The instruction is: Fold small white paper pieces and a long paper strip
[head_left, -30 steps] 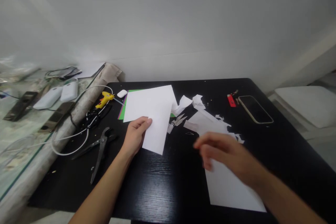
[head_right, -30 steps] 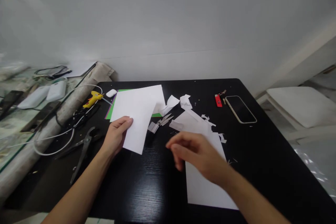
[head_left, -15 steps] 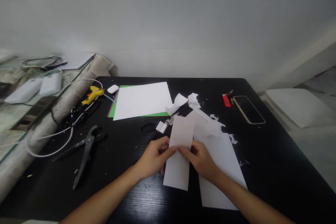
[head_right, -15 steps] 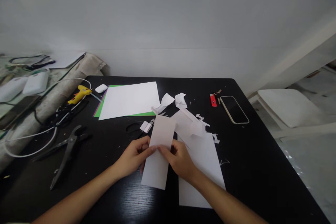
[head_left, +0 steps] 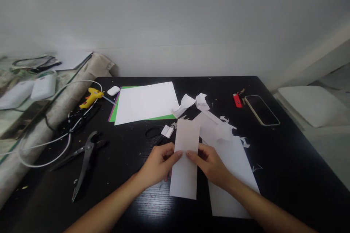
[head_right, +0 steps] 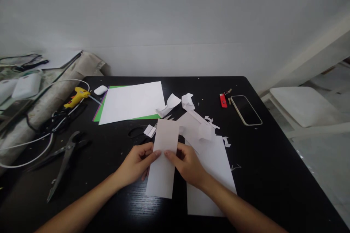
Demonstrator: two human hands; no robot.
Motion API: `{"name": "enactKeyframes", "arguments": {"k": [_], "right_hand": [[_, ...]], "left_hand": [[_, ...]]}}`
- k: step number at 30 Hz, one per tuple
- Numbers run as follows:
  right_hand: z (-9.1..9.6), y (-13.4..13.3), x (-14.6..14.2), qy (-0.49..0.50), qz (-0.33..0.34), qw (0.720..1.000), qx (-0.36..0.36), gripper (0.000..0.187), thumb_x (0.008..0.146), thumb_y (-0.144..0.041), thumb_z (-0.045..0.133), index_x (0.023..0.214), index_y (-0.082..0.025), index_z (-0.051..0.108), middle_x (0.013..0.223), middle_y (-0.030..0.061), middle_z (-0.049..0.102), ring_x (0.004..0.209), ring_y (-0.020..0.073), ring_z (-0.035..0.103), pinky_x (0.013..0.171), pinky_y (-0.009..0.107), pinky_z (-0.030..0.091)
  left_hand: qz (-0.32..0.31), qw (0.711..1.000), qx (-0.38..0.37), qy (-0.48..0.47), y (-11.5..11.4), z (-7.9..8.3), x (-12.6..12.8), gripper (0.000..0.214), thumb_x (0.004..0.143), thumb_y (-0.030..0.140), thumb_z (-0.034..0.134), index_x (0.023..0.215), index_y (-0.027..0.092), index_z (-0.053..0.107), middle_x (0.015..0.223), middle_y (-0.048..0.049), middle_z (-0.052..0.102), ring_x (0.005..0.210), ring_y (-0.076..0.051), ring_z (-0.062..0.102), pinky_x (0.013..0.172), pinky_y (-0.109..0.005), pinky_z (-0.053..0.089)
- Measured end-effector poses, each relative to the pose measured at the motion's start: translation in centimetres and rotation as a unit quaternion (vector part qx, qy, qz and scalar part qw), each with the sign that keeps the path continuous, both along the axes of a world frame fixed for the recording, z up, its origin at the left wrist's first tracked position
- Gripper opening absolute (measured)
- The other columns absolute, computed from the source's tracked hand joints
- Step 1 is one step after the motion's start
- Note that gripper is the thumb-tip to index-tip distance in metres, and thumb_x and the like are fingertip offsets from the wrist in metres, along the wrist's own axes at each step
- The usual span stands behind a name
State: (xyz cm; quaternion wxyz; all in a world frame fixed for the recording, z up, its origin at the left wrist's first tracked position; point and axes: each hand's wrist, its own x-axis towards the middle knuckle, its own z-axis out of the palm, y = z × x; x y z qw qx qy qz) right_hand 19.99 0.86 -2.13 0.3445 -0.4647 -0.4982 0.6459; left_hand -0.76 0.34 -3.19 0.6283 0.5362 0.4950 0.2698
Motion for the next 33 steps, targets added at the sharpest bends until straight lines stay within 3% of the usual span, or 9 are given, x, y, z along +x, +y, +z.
{"name": "enactKeyframes", "arguments": {"k": [13,17,21,29,33], "right_hand": [[0.1,0.1,0.0,0.012,-0.008,1.0,-0.003,0.037,0.087,-0.055,0.076,0.088,-0.018,0.073,0.083,0.0048,0.072,0.078,0.0214,0.065,0.069,0.033,0.054],[0.2,0.1,-0.2,0.041,-0.009,0.999,-0.028,0.038,0.086,-0.055,0.078,0.092,-0.018,0.072,0.075,0.0015,0.066,0.063,0.0167,0.06,0.054,0.029,0.051],[0.1,0.1,-0.2,0.045,-0.009,0.998,-0.033,0.038,0.086,-0.055,0.078,0.093,-0.017,0.073,0.071,-0.0002,0.062,0.056,0.0143,0.056,0.046,0.026,0.048],[-0.2,0.3,-0.2,0.063,-0.027,0.997,-0.023,0.037,0.084,-0.051,0.082,0.091,-0.017,0.07,0.068,-0.0005,0.066,0.051,0.0133,0.059,0.048,0.027,0.052],[-0.4,0.3,-0.4,0.103,-0.048,0.993,-0.024,0.037,0.081,-0.046,0.085,0.1,-0.019,0.068,0.086,0.0038,0.072,0.065,0.0173,0.067,0.053,0.029,0.057]], "left_hand": [[0.031,0.999,-0.003,-0.018,0.3,0.4,-0.1,0.051,0.095,0.065,0.06,0.073,0.019,0.055,0.047,0.0051,0.054,0.032,-0.008,0.045,0.03,-0.017,0.031],[0.052,0.998,-0.009,-0.04,0.4,0.6,-0.1,0.055,0.092,0.069,0.061,0.071,0.019,0.052,0.046,0.0044,0.054,0.031,-0.009,0.046,0.03,-0.016,0.032],[0.036,0.993,-0.034,-0.106,0.5,1.0,-0.2,0.059,0.092,0.073,0.057,0.07,0.018,0.053,0.048,-0.0008,0.062,0.033,-0.012,0.054,0.034,-0.02,0.042],[0.043,0.992,-0.013,-0.117,0.5,1.5,-0.2,0.043,0.092,0.058,0.071,0.094,0.016,0.063,0.073,-0.0023,0.071,0.057,-0.012,0.064,0.053,-0.02,0.047],[0.056,0.992,-0.043,-0.101,0.4,1.1,-0.2,0.041,0.089,0.054,0.075,0.102,0.018,0.061,0.073,-0.0008,0.072,0.054,-0.012,0.061,0.05,-0.02,0.043]]}}
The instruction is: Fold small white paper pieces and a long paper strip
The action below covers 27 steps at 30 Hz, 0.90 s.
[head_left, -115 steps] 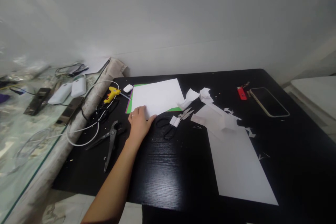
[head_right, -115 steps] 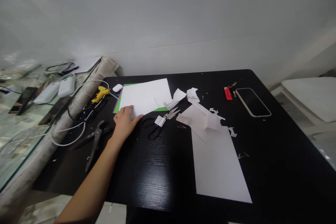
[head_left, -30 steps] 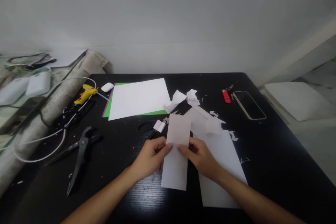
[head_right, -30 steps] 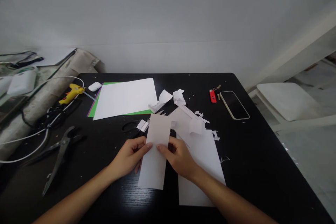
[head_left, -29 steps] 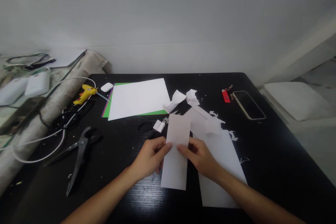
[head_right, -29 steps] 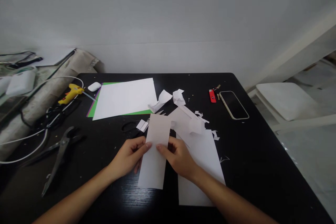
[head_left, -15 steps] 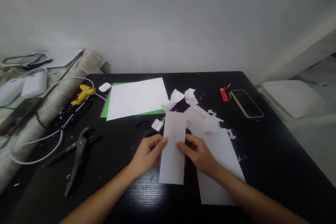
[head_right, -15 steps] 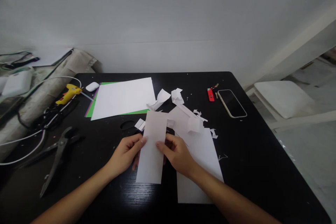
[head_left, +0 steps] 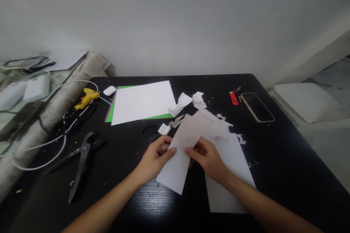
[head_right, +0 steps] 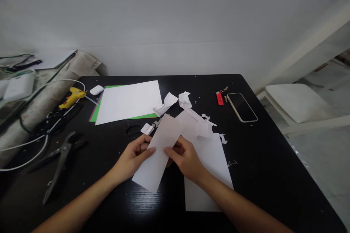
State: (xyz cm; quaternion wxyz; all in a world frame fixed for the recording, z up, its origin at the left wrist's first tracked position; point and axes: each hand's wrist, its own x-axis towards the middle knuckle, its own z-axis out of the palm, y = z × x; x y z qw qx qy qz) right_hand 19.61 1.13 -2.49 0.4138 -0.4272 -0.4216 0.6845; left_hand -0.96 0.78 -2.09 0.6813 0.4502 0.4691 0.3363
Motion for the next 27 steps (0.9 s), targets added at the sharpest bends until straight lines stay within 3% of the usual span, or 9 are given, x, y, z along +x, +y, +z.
{"name": "enactKeyframes", "arguments": {"k": [5,10,14,22,27], "right_hand": [[0.54,-0.08,0.19,0.006,-0.014,1.0,0.02,0.035,0.087,-0.043,0.078,0.115,-0.024,0.068,0.113,0.0072,0.072,0.082,0.02,0.069,0.065,0.031,0.059],[0.6,0.17,0.4,-0.033,-0.034,0.999,0.021,0.032,0.086,-0.044,0.078,0.107,-0.021,0.072,0.1,0.0069,0.075,0.092,0.0247,0.07,0.076,0.036,0.059],[0.41,0.23,0.39,-0.041,-0.027,0.999,0.014,0.032,0.082,-0.045,0.083,0.099,-0.02,0.074,0.096,0.0069,0.077,0.092,0.0255,0.07,0.082,0.039,0.058],[0.59,0.28,0.37,-0.048,-0.02,0.999,0.005,0.034,0.076,-0.047,0.088,0.089,-0.019,0.074,0.079,0.0036,0.074,0.068,0.0194,0.066,0.065,0.035,0.059],[0.37,0.31,0.28,-0.046,-0.014,0.999,0.017,0.033,0.077,-0.047,0.088,0.088,-0.019,0.075,0.08,0.0035,0.074,0.069,0.0193,0.067,0.066,0.035,0.06]], "left_hand": [[0.003,1.0,-0.021,0.003,0.12,-0.35,0.07,0.045,0.086,0.056,0.076,0.106,0.02,0.057,0.073,-0.0006,0.073,0.054,-0.014,0.063,0.05,-0.021,0.045],[-0.002,1.0,0.007,0.013,0.2,0.14,0.02,0.044,0.09,0.06,0.07,0.102,0.018,0.061,0.061,0.0054,0.058,0.049,-0.009,0.051,0.048,-0.019,0.038],[-0.008,1.0,-0.008,-0.011,0.38,0.34,0.04,0.052,0.091,0.068,0.065,0.085,0.017,0.06,0.062,0.003,0.058,0.051,-0.01,0.054,0.05,-0.02,0.04],[-0.002,0.999,-0.033,-0.027,0.6,0.5,-0.04,0.058,0.083,0.072,0.071,0.078,0.017,0.057,0.06,0.0034,0.056,0.05,-0.009,0.053,0.049,-0.019,0.041],[-0.029,0.997,-0.051,-0.041,0.4,0.52,0.09,0.057,0.084,0.072,0.07,0.089,0.015,0.061,0.074,-0.0033,0.067,0.064,-0.015,0.065,0.056,-0.023,0.053]]}}
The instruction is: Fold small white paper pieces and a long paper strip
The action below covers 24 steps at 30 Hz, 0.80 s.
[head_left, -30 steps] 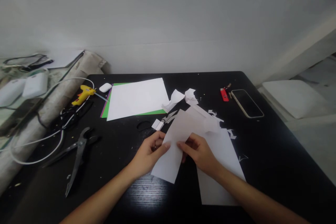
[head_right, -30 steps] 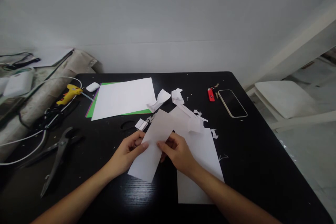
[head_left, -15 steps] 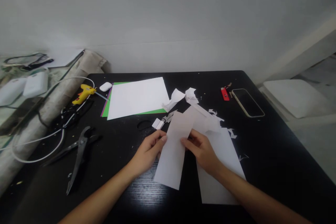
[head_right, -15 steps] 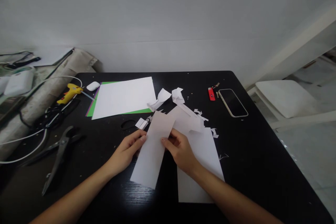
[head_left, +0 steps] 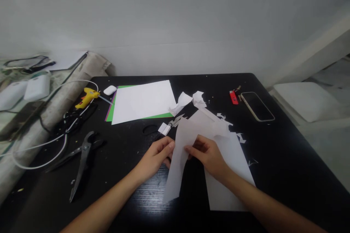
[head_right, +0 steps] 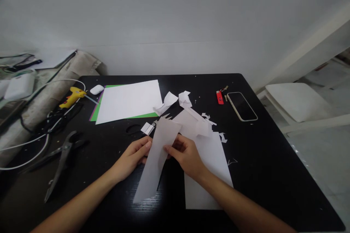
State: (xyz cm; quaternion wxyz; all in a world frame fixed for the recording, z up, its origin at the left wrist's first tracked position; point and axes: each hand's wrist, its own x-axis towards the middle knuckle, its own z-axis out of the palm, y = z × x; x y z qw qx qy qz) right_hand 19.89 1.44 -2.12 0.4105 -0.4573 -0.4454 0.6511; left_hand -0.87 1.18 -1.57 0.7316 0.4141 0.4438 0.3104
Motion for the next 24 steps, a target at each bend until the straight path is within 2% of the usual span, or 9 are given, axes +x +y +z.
{"name": "enactKeyframes", "arguments": {"k": [3,8,13,18,24], "right_hand": [[-0.1,-0.1,-0.1,0.001,-0.004,1.0,0.005,0.032,0.076,-0.045,0.089,0.089,-0.019,0.076,0.082,0.0038,0.076,0.072,0.0189,0.068,0.066,0.033,0.059],[0.1,-0.2,-0.4,0.017,-0.005,1.0,-0.009,0.034,0.074,-0.045,0.091,0.088,-0.019,0.076,0.078,0.0026,0.074,0.072,0.0201,0.069,0.064,0.033,0.059],[0.0,-0.5,-0.6,0.039,0.005,0.999,-0.021,0.034,0.074,-0.042,0.092,0.092,-0.018,0.075,0.081,0.0024,0.077,0.067,0.0175,0.069,0.064,0.031,0.059],[-0.2,-0.6,-0.6,0.045,0.012,0.999,-0.022,0.037,0.071,-0.04,0.094,0.095,-0.018,0.076,0.085,0.0036,0.078,0.073,0.019,0.072,0.061,0.028,0.058],[-0.2,-0.5,-0.4,0.052,0.013,0.998,-0.017,0.035,0.075,-0.045,0.091,0.087,-0.017,0.075,0.076,0.0024,0.076,0.064,0.0173,0.07,0.063,0.03,0.059]], "left_hand": [[-0.016,0.999,-0.002,-0.033,-0.2,-0.3,0.0,0.054,0.088,0.067,0.07,0.1,0.016,0.064,0.087,-0.0066,0.07,0.076,-0.018,0.069,0.066,-0.028,0.059],[-0.034,0.997,-0.001,-0.064,-0.6,-1.0,-0.1,0.042,0.094,0.057,0.07,0.108,0.018,0.065,0.098,-0.0067,0.071,0.087,-0.018,0.072,0.075,-0.026,0.059],[-0.049,0.994,-0.024,-0.09,-0.7,-1.1,0.0,0.044,0.091,0.055,0.074,0.11,0.018,0.063,0.103,-0.0098,0.073,0.092,-0.023,0.074,0.08,-0.037,0.064],[-0.059,0.994,-0.057,-0.079,-0.7,-0.2,0.1,0.045,0.084,0.047,0.084,0.109,0.017,0.061,0.103,-0.0087,0.073,0.083,-0.02,0.074,0.074,-0.034,0.064],[-0.071,0.994,-0.063,-0.053,-0.5,0.4,0.1,0.045,0.083,0.045,0.084,0.107,0.016,0.061,0.094,-0.0045,0.07,0.068,-0.013,0.067,0.059,-0.026,0.061]]}}
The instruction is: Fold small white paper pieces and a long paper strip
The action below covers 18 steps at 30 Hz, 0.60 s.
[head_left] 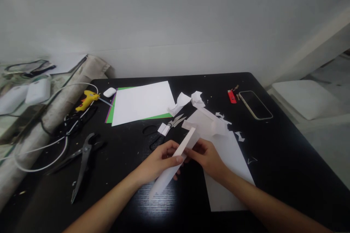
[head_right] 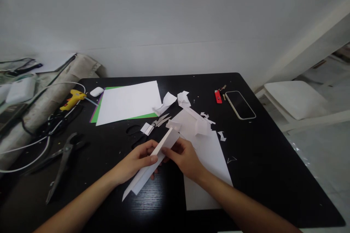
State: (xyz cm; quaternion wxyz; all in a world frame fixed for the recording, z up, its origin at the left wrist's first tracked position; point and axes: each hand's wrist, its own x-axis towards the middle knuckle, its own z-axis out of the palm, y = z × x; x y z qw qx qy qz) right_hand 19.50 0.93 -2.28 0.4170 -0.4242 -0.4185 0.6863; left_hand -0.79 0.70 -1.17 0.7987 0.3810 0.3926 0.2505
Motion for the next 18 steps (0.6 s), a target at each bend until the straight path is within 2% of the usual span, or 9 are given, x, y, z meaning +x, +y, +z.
{"name": "enactKeyframes", "arguments": {"k": [3,6,11,13,18], "right_hand": [[-0.08,0.0,0.19,-0.011,-0.01,1.0,0.009,0.034,0.081,-0.048,0.086,0.087,-0.016,0.075,0.075,0.0038,0.075,0.065,0.0177,0.07,0.064,0.031,0.059],[-0.3,0.03,0.46,0.019,-0.019,1.0,0.012,0.033,0.086,-0.048,0.082,0.089,-0.016,0.075,0.075,0.0037,0.072,0.068,0.0173,0.068,0.063,0.029,0.059],[-0.69,0.11,0.82,0.099,-0.035,0.994,0.01,0.038,0.094,-0.053,0.072,0.107,-0.018,0.074,0.084,0.0041,0.068,0.077,0.0175,0.067,0.065,0.029,0.06],[-0.64,0.14,0.8,0.082,-0.048,0.995,0.013,0.04,0.092,-0.054,0.074,0.109,-0.018,0.074,0.084,0.0034,0.068,0.074,0.0167,0.066,0.063,0.028,0.06],[-0.09,0.29,0.47,-0.013,-0.079,0.997,0.024,0.035,0.083,-0.047,0.085,0.097,-0.018,0.072,0.076,-0.0003,0.068,0.063,0.0136,0.065,0.06,0.027,0.058]], "left_hand": [[0.0,1.0,0.015,0.012,0.11,-0.01,-0.12,0.041,0.083,0.042,0.084,0.105,0.015,0.062,0.085,-0.0009,0.067,0.063,-0.01,0.064,0.054,-0.022,0.058],[0.002,0.999,0.026,0.03,0.15,-0.05,-0.26,0.038,0.084,0.039,0.084,0.104,0.015,0.062,0.082,0.0006,0.066,0.058,-0.008,0.061,0.051,-0.02,0.056],[0.0,0.998,0.036,0.05,0.14,-0.04,-0.28,0.038,0.081,0.035,0.086,0.102,0.015,0.061,0.08,0.0017,0.064,0.059,-0.009,0.06,0.049,-0.019,0.055],[-0.001,0.998,0.035,0.055,0.14,0.0,-0.19,0.038,0.08,0.034,0.086,0.101,0.015,0.061,0.081,0.0014,0.064,0.059,-0.009,0.06,0.047,-0.019,0.054],[-0.02,0.997,0.037,0.06,-0.08,0.09,-0.15,0.04,0.078,0.032,0.087,0.103,0.016,0.06,0.081,0.0029,0.062,0.056,-0.008,0.059,0.046,-0.019,0.053]]}}
